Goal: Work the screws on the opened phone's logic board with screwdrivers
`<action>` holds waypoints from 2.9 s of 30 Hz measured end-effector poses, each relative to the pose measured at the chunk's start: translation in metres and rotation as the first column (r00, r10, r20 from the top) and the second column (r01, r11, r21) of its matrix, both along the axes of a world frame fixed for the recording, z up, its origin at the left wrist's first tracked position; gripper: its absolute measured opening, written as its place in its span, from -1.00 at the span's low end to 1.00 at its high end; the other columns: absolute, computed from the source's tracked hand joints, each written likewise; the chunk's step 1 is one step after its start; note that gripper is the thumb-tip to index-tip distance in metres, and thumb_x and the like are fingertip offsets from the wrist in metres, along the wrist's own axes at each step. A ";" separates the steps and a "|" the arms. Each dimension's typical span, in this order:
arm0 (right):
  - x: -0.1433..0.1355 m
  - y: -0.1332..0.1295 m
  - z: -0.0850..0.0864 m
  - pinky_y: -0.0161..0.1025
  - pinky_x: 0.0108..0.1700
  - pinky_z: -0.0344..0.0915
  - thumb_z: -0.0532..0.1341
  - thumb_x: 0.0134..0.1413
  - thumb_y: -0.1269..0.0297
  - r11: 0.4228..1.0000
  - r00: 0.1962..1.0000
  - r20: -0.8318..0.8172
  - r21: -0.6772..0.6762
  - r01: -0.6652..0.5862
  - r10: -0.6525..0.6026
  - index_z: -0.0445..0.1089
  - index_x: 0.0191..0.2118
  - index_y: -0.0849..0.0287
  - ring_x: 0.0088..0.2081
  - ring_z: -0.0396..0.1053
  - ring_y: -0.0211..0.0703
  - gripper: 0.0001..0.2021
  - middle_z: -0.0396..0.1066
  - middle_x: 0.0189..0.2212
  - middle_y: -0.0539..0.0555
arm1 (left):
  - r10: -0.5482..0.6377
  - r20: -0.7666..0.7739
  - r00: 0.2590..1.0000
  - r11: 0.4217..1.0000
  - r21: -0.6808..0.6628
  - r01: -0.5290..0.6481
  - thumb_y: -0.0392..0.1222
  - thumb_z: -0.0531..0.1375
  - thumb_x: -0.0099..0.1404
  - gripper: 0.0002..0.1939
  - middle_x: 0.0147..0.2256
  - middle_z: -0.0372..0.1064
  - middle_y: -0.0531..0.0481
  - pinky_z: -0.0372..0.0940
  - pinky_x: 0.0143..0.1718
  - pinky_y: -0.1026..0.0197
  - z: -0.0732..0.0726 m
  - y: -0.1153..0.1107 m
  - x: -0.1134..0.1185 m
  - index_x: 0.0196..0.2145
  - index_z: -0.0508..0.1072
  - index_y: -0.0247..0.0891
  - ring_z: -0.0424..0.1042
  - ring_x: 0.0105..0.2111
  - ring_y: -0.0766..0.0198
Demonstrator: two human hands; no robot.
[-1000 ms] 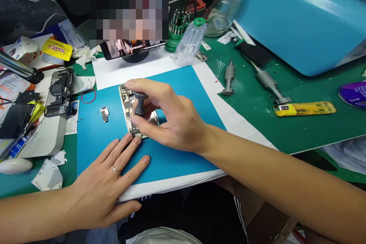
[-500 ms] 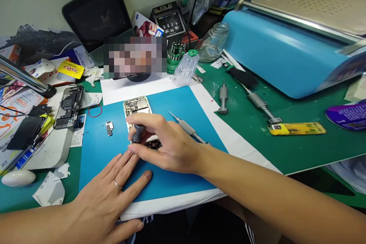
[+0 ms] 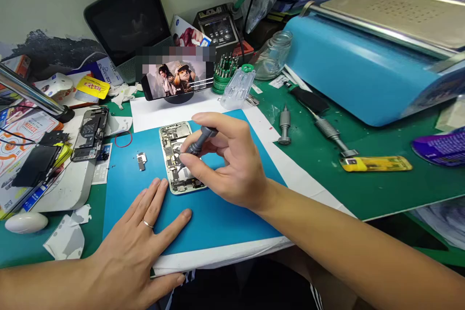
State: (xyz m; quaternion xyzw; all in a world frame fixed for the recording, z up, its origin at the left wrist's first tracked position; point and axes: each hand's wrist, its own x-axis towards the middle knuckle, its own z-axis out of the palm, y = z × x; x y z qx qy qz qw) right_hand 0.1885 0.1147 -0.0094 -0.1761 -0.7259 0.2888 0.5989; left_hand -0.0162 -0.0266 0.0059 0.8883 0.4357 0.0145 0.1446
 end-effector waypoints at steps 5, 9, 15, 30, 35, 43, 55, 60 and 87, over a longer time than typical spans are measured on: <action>0.000 0.000 -0.001 -0.29 -0.31 0.61 0.37 0.15 0.54 1.000 1.000 0.012 -0.002 0.008 -0.008 0.28 0.25 -0.05 -0.28 0.58 -0.18 -0.39 0.45 -0.25 -0.01 | 0.002 -0.004 1.000 1.000 0.012 -0.001 0.11 0.36 0.25 0.02 0.47 -0.84 -0.38 0.06 0.28 -0.56 -0.001 -0.001 0.000 0.49 -0.05 -0.14 -0.37 0.46 -0.54; 0.001 -0.001 -0.001 -0.27 -0.30 0.61 0.38 0.15 0.53 1.000 0.999 0.019 -0.004 0.027 -0.027 0.29 0.24 -0.06 -0.28 0.57 -0.17 -0.40 0.45 -0.20 0.01 | 0.022 -0.003 1.000 1.000 0.019 -0.022 0.11 0.37 0.23 0.03 0.49 -0.71 -0.40 0.02 0.29 -0.56 -0.001 -0.002 0.001 0.48 -0.02 -0.12 -0.43 0.46 -0.53; -0.001 0.001 -0.004 -0.32 -0.31 0.60 0.36 0.15 0.58 0.999 0.998 0.053 0.028 0.017 -0.019 0.26 0.29 -0.06 -0.27 0.57 -0.21 -0.34 0.45 -0.16 0.03 | 0.013 -0.004 1.000 0.999 0.053 -0.013 0.10 0.38 0.22 0.04 0.48 -0.77 -0.41 0.00 0.33 -0.49 -0.001 -0.002 0.001 0.48 -0.02 -0.18 -0.44 0.47 -0.46; -0.013 -0.003 0.012 -0.27 -0.25 0.61 0.22 0.26 0.55 0.959 0.969 0.246 0.279 -0.049 -0.022 0.16 0.33 0.20 -0.33 0.57 -0.20 -0.43 0.59 -0.21 0.16 | -0.130 -0.038 0.991 0.976 0.170 0.134 0.27 0.23 0.35 -0.02 0.44 -0.12 -0.54 0.14 0.36 -0.17 -0.014 0.001 -0.001 0.45 0.01 -0.42 -0.11 0.47 -0.26; -0.019 -0.005 -0.003 -0.22 -0.28 0.61 0.19 0.26 0.57 0.959 0.969 0.248 0.271 -0.081 0.012 0.16 0.34 0.18 -0.37 0.54 -0.18 -0.43 0.55 -0.27 0.10 | -0.141 -0.105 0.984 0.890 0.422 0.173 0.11 0.12 0.52 -0.28 0.36 0.12 -0.49 0.11 0.34 -0.10 -0.030 0.003 -0.003 0.41 0.14 -0.45 0.08 0.40 -0.26; -0.011 0.000 -0.004 -0.24 -0.24 0.63 0.20 0.30 0.54 0.975 0.971 0.237 0.208 -0.078 0.028 0.12 0.37 0.13 -0.31 0.57 -0.18 -0.41 0.57 -0.16 0.14 | -0.096 -0.094 0.991 0.841 0.525 0.131 -0.18 0.05 0.57 -0.51 0.28 0.27 -0.38 0.20 0.28 -0.04 -0.033 0.006 0.000 0.37 0.23 -0.36 0.20 0.34 -0.16; -0.009 0.005 0.004 -0.27 -0.24 0.59 0.16 0.34 0.52 0.933 0.942 0.330 0.321 -0.165 0.053 0.20 0.25 0.21 -0.33 0.55 -0.18 -0.59 0.58 -0.32 0.09 | -0.109 -0.104 0.989 0.857 0.493 0.146 -0.17 0.10 0.54 -0.50 0.28 0.26 -0.42 0.26 0.25 -0.06 -0.029 0.007 0.000 0.35 0.24 -0.39 0.20 0.34 -0.21; -0.007 0.005 -0.002 -0.25 -0.24 0.60 0.13 0.38 0.50 0.969 0.959 0.244 0.163 -0.187 0.144 0.10 0.35 0.11 -0.33 0.52 -0.23 -0.50 0.49 -0.25 0.07 | -0.099 -0.113 0.989 0.862 0.486 0.142 -0.15 0.10 0.55 -0.53 0.26 0.30 -0.36 0.32 0.22 -0.05 -0.027 0.008 0.001 0.33 0.28 -0.34 0.25 0.32 -0.17; -0.006 0.003 0.001 -0.28 -0.25 0.59 0.16 0.37 0.52 0.957 0.944 0.305 0.211 -0.197 0.127 0.15 0.36 0.13 -0.27 0.57 -0.19 -0.49 0.59 -0.18 0.13 | -0.110 -0.107 0.988 0.883 0.446 0.146 -0.15 0.12 0.53 -0.44 0.34 0.16 -0.45 0.06 0.35 -0.10 -0.030 0.004 0.000 0.38 0.19 -0.40 0.13 0.37 -0.24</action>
